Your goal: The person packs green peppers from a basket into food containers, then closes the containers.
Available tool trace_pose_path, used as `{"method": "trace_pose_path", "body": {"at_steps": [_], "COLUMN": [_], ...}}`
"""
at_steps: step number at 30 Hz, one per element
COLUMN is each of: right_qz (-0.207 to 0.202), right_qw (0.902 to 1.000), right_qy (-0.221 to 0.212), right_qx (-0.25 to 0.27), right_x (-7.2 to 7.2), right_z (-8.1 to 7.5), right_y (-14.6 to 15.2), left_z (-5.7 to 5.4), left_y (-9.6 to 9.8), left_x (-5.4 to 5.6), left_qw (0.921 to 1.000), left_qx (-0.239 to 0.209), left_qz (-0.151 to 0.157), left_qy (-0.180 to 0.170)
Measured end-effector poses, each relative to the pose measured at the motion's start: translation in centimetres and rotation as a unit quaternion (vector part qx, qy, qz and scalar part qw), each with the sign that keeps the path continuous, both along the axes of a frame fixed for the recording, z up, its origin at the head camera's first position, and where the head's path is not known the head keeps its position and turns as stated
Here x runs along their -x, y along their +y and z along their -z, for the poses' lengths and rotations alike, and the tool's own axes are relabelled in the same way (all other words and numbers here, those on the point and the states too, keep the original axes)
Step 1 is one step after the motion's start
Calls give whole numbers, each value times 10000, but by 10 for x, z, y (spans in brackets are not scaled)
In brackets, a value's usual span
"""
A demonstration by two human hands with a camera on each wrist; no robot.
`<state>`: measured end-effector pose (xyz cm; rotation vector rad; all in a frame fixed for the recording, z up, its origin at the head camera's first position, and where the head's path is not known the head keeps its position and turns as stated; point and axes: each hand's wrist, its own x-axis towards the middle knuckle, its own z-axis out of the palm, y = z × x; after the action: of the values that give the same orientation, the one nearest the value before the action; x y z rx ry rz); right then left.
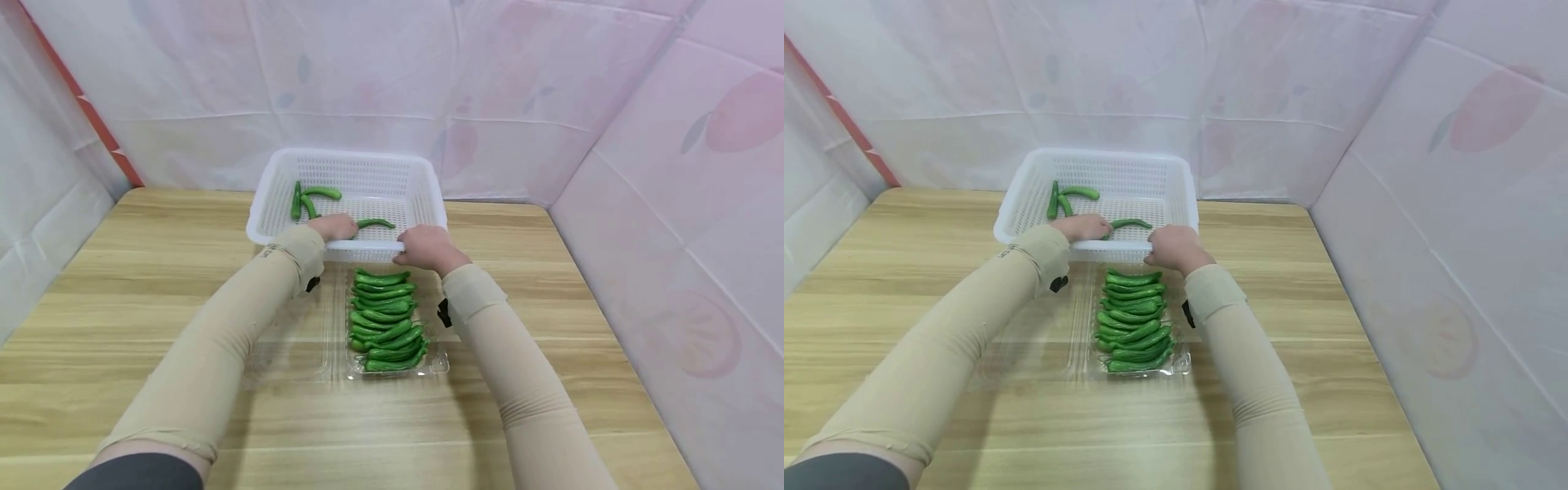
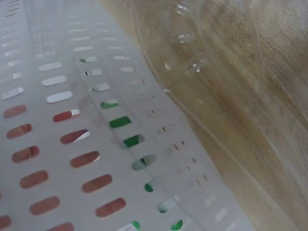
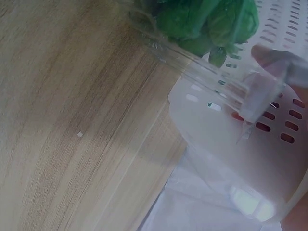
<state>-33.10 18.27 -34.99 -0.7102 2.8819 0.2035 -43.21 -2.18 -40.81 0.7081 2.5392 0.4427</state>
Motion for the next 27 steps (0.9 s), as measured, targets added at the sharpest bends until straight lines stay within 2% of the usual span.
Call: {"method": "trace_pose_path", "body": {"at_steps": [2, 5, 7, 10, 13, 18, 23, 27], "right_qz": [17, 14, 18, 18, 3, -76, -81, -27], "right_qw": [10000, 10000, 10000, 10000, 9999, 9999, 10000, 10000], "right_qy": [-11, -12, -27, -44, -68, -86, -44, -43], "right_qx": [7, 8, 14, 42, 84, 91, 26, -1], "right_x": [0, 1, 2, 4, 6, 10, 12, 12], "right_z": [0, 1, 0, 1, 2, 7, 9, 7], "right_y": [0, -1, -1, -1, -2, -3, -4, -4], "left_z": [2, -28, -36, -42, -42, -40, -49, -56], "left_y": [0, 0, -2, -3, -4, -13, -33, -48], "left_x": [0, -28, -38, -46, -47, -47, -53, -64], "left_qw": [9998, 9987, 9955, 9865, 9779, 9744, 9699, 9614], "left_qx": [-69, -177, -387, -610, -797, -991, -1440, -1859], "left_qz": [-98, -437, -707, -1182, -1464, -1279, -1154, -664], "left_qy": [154, 200, 490, 951, 1262, 1562, 1587, 1917]}}
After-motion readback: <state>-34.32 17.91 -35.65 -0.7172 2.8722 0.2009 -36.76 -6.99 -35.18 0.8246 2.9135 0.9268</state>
